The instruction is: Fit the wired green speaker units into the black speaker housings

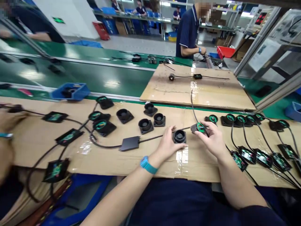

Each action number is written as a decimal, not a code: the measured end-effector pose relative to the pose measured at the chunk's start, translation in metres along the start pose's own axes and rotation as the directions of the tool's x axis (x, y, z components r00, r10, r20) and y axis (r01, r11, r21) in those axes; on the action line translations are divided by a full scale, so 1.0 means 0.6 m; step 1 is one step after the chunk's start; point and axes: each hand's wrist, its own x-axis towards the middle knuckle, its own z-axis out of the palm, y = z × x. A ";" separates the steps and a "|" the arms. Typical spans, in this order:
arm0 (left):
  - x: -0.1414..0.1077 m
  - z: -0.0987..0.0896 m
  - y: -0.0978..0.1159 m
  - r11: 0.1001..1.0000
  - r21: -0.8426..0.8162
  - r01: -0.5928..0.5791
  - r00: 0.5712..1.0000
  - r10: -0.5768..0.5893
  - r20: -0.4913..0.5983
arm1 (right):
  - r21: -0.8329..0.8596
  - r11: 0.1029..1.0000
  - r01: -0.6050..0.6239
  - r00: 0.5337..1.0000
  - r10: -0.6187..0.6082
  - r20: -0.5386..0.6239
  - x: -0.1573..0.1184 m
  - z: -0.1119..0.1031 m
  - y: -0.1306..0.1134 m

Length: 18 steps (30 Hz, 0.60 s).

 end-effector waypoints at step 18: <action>-0.012 -0.041 -0.007 0.968 -0.143 -0.207 0.952 0.232 0.197 | -0.182 0.966 0.185 0.941 -0.121 0.316 -0.044 0.093 -0.080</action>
